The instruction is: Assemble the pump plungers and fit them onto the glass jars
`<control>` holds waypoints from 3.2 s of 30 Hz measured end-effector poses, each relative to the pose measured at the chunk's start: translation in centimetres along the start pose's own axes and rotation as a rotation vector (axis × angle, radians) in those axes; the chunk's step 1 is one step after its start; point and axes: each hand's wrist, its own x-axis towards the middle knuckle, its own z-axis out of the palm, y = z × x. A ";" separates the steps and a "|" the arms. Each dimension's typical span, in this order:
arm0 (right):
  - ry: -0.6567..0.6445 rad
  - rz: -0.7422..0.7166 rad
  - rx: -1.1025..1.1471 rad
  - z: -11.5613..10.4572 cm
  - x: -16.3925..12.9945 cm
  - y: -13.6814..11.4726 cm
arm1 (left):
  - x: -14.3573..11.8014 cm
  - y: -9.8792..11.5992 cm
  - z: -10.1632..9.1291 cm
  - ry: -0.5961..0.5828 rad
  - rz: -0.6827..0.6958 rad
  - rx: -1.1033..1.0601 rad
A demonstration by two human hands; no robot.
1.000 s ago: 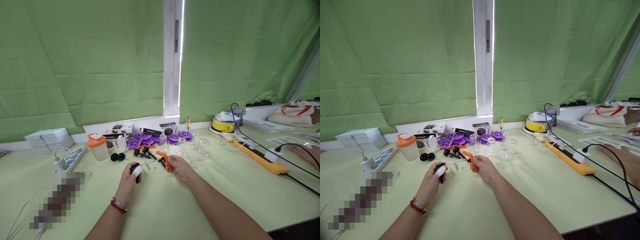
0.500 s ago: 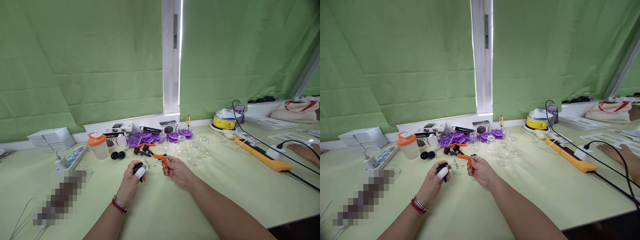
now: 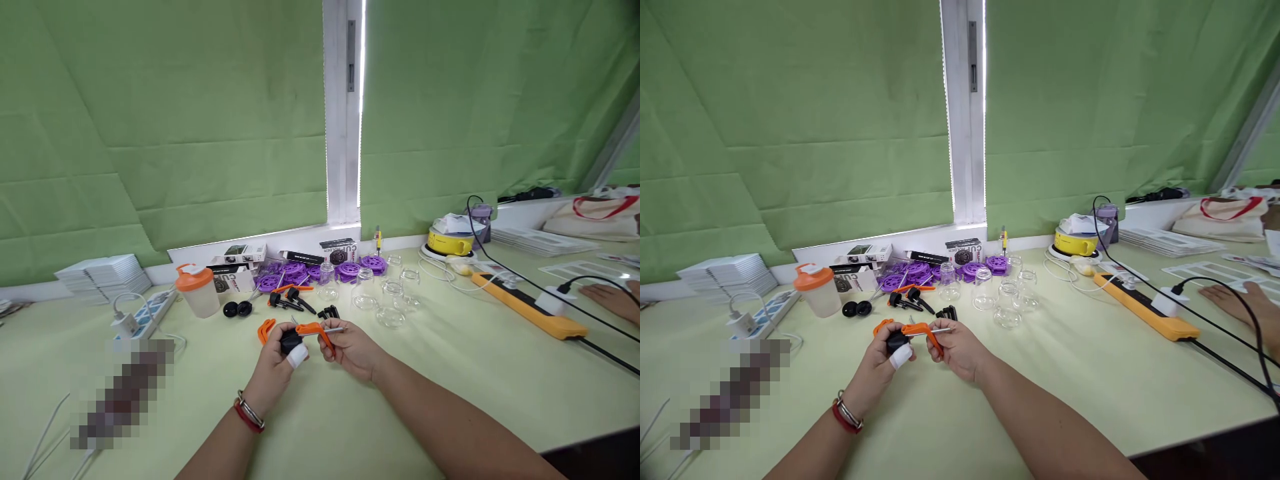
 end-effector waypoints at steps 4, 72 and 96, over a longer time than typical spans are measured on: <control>-0.012 -0.032 -0.047 0.4 -0.2 0.3 | -0.1 0.3 0.4 -0.001 0.009 0.004; 0.124 -0.434 -0.974 5.8 3.4 -2.8 | 0.2 -0.4 0.1 -0.151 -0.313 -0.661; -0.204 -0.502 -1.365 4.4 2.4 -2.4 | 0.9 -0.6 -0.2 -0.038 -0.334 -0.691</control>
